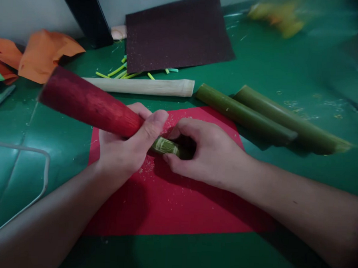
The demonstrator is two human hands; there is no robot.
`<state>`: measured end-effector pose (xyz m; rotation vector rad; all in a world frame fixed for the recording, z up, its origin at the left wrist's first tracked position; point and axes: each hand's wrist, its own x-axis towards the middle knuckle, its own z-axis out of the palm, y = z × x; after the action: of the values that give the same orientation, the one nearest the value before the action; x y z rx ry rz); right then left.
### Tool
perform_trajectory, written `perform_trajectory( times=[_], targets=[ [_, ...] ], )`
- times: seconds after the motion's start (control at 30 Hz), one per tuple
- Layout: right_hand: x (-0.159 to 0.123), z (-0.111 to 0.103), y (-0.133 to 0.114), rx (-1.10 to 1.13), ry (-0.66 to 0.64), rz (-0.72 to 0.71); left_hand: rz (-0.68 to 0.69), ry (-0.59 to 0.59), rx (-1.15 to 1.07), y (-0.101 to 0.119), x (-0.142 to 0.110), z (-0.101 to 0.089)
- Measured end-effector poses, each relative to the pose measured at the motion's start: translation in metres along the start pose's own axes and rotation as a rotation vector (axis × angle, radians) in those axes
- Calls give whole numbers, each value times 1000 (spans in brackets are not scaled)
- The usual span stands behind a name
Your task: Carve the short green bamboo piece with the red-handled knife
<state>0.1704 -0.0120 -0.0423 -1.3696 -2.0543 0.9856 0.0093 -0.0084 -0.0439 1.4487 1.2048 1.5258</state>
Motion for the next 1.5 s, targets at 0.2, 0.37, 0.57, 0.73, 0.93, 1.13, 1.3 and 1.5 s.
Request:
perform_trajectory(
  times=[0.2,0.37,0.57,0.73,0.93,1.13,1.3,1.5],
  targets=[
    [0,0,-1,1,-8,8,15,-114,-5,3,1,-2],
    [0,0,0,-3,-19,10,16,-129,1,3,1,-2],
    [0,0,0,-7,-11,11,76,-122,19,4,-2,0],
    [1,0,0,-7,-3,1,66,-27,40,-1,-2,0],
    [0,0,0,-13,6,7,25,-52,1,-5,2,-3],
    [0,1,0,-4,-8,3,9,-107,6,3,1,-2],
    [0,0,1,1,-9,2,10,-108,-3,3,0,-1],
    [0,1,0,-8,-4,3,55,-54,-8,-2,-1,-3]
  ],
)
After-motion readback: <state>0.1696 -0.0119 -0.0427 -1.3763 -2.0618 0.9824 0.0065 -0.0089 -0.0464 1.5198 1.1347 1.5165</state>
